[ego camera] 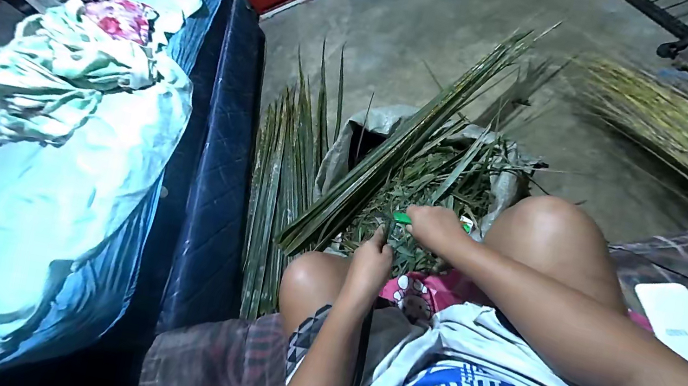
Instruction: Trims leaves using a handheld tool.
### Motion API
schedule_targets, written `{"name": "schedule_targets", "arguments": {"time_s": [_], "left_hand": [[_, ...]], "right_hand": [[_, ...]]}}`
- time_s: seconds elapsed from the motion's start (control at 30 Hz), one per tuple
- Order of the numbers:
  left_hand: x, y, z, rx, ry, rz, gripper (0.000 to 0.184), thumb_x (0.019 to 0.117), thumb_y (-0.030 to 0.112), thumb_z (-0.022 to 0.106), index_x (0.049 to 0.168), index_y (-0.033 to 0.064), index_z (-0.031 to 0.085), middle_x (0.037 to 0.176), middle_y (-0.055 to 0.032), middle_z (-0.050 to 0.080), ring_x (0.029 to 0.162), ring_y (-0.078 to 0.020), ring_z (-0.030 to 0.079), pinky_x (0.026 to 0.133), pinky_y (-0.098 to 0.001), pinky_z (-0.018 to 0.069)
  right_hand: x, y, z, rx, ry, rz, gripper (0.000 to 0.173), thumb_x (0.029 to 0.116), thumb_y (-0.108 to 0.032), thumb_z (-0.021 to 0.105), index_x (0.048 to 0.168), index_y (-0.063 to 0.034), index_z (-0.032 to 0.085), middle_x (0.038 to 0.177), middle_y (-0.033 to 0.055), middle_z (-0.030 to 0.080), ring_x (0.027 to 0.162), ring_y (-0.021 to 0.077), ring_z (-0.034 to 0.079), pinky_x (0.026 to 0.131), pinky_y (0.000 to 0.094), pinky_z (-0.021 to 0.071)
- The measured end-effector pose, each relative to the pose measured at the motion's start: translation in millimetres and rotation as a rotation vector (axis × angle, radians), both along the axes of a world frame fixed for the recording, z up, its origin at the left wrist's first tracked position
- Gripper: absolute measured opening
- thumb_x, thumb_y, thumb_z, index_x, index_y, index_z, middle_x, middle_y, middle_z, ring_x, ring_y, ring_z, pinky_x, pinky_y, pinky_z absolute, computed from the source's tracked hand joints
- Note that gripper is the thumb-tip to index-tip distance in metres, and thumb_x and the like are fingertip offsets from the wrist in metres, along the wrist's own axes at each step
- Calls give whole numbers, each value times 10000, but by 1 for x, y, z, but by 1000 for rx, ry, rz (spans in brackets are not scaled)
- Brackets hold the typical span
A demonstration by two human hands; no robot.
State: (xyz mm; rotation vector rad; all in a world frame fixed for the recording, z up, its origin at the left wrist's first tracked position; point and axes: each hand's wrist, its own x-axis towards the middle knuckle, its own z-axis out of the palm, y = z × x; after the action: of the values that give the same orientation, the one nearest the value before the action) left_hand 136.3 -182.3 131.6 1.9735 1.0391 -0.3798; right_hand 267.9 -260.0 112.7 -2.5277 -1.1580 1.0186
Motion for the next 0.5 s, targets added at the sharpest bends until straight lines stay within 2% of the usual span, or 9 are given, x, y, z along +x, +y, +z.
{"name": "schedule_targets", "arguments": {"time_s": [0.2, 0.33, 0.43, 0.5], "left_hand": [[1, 0, -1, 63, 38, -74, 548, 1054, 117, 449, 1593, 84, 353, 1188, -212, 679, 975, -308, 687, 872, -466, 545], [-1, -5, -1, 34, 27, -98, 495, 1093, 131, 399, 1582, 66, 363, 1203, -228, 667, 1027, -322, 677, 932, -477, 527], [-6, -8, -4, -14, -5, -76, 486, 1097, 139, 379, 1579, 74, 371, 1132, -206, 680, 922, -284, 676, 857, -451, 540], [-7, -6, -3, -47, -24, -32, 461, 1107, 154, 367, 1560, 76, 402, 1007, -150, 680, 748, -208, 616, 702, -377, 515]], "right_hand": [[-1, 0, 0, -18, -50, 9, 340, 1082, -236, 512, 1314, -3, 596, 1260, 261, 664, 1198, 464, 636, 936, 645, 502], [12, 1, -11, -14, -53, -192, 336, 1081, -219, 511, 1326, -6, 597, 1248, 273, 671, 1183, 477, 644, 935, 659, 503], [31, -2, -15, 39, -38, -275, 320, 1073, -238, 533, 1246, 7, 645, 1207, 266, 685, 1157, 462, 657, 919, 662, 506], [26, -3, -9, 80, 42, -209, 324, 1072, -260, 521, 1192, 6, 661, 1171, 258, 686, 1137, 440, 658, 919, 647, 499]]}}
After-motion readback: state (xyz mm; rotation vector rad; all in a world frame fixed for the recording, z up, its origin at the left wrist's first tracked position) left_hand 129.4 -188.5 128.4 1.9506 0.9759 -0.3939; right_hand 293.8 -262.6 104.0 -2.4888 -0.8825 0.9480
